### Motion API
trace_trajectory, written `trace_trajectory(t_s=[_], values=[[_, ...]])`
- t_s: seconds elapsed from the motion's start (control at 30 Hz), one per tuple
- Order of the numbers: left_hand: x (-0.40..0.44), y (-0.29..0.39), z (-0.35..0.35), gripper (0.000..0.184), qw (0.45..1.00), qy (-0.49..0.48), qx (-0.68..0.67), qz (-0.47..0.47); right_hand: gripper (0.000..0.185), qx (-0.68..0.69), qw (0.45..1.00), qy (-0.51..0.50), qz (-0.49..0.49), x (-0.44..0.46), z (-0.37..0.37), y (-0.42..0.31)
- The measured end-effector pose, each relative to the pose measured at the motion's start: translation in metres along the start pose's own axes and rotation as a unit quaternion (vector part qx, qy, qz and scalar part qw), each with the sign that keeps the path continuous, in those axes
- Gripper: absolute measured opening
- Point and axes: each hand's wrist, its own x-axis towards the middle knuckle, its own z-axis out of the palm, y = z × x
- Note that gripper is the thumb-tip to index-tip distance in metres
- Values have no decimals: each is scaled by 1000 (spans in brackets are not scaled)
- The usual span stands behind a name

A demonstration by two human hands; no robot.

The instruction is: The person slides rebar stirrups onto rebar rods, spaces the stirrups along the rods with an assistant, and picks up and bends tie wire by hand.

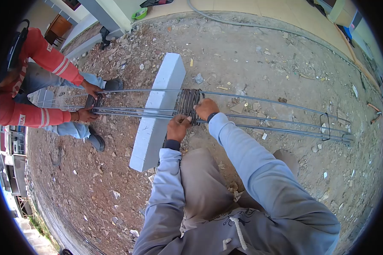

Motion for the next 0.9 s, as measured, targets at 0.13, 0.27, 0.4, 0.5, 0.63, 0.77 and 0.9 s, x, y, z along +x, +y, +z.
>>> trace_trajectory(t_s=[0.13,0.27,0.4,0.5,0.63,0.77,0.9], values=[[5,-9,0,19,1000,-11,15,16,33,0,999,30,44,0,2,5],[3,1,-2,21,1000,-7,29,4,32,17,992,97,80,-7,-7,16],[4,2,-5,22,1000,-20,8,-11,36,184,966,12,183,-13,-40,27],[3,6,-8,22,999,-31,-8,-26,31,283,945,52,154,-26,-32,25],[3,10,-9,20,999,-42,1,-23,22,98,989,111,20,-27,-4,20],[1,8,-10,20,999,-31,4,-16,28,-32,969,241,55,-38,-2,3],[3,4,-8,21,999,-30,27,-11,32,-45,982,129,129,-28,-10,26]])
